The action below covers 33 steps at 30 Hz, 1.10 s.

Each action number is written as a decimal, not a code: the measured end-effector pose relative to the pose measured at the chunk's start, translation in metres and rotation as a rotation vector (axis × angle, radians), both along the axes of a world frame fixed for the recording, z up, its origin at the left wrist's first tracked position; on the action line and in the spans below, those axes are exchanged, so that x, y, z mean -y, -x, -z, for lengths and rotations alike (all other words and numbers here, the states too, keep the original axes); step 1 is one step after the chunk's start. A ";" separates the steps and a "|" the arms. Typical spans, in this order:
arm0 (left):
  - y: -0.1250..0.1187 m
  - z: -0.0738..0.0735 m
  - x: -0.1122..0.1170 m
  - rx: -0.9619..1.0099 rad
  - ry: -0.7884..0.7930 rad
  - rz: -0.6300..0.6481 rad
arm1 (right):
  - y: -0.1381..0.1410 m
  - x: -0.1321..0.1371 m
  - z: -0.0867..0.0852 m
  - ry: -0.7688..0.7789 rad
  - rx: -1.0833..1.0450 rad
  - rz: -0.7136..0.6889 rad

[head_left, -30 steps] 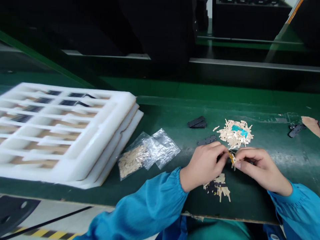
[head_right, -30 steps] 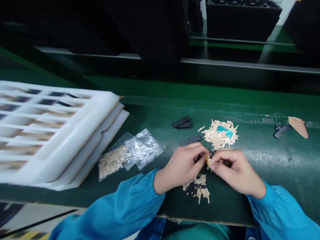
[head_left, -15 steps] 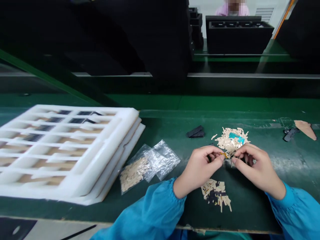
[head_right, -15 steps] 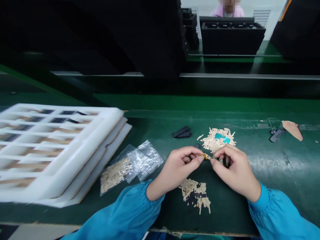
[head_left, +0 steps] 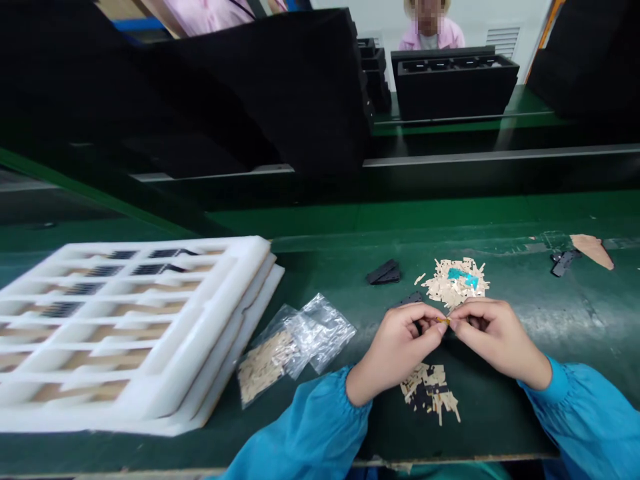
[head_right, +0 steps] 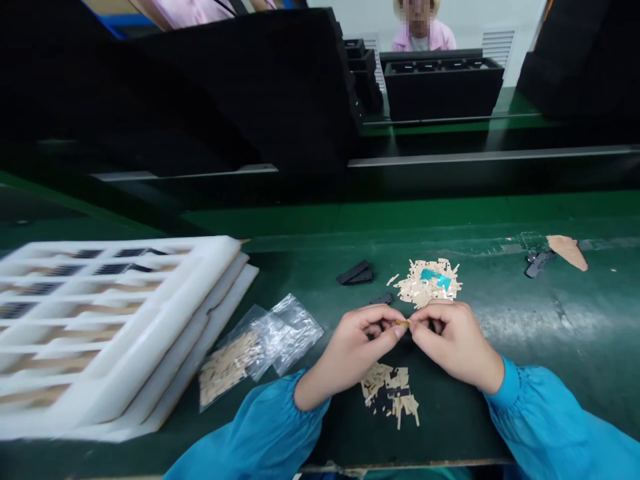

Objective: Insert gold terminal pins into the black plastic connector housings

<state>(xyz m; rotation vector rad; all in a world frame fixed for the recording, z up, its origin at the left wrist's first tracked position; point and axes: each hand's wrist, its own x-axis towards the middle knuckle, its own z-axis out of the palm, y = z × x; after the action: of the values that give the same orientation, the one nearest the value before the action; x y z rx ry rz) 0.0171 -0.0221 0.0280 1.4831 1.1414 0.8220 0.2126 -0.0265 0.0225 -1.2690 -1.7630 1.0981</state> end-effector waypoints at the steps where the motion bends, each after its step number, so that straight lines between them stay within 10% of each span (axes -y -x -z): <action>1: 0.001 -0.001 0.000 0.025 0.040 0.006 | 0.000 0.000 0.001 0.026 -0.011 -0.010; 25: 0.005 -0.006 0.004 -0.161 -0.181 0.061 | -0.001 0.001 -0.004 0.034 0.072 -0.005; 33: 0.022 -0.019 -0.004 -0.027 -0.133 0.102 | -0.021 -0.012 0.003 -0.114 0.617 0.121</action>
<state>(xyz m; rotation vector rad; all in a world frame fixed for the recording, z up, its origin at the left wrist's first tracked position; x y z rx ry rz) -0.0050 -0.0186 0.0471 1.6529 1.0377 0.8223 0.2339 -0.0144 0.0195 -1.7386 -2.1099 0.5522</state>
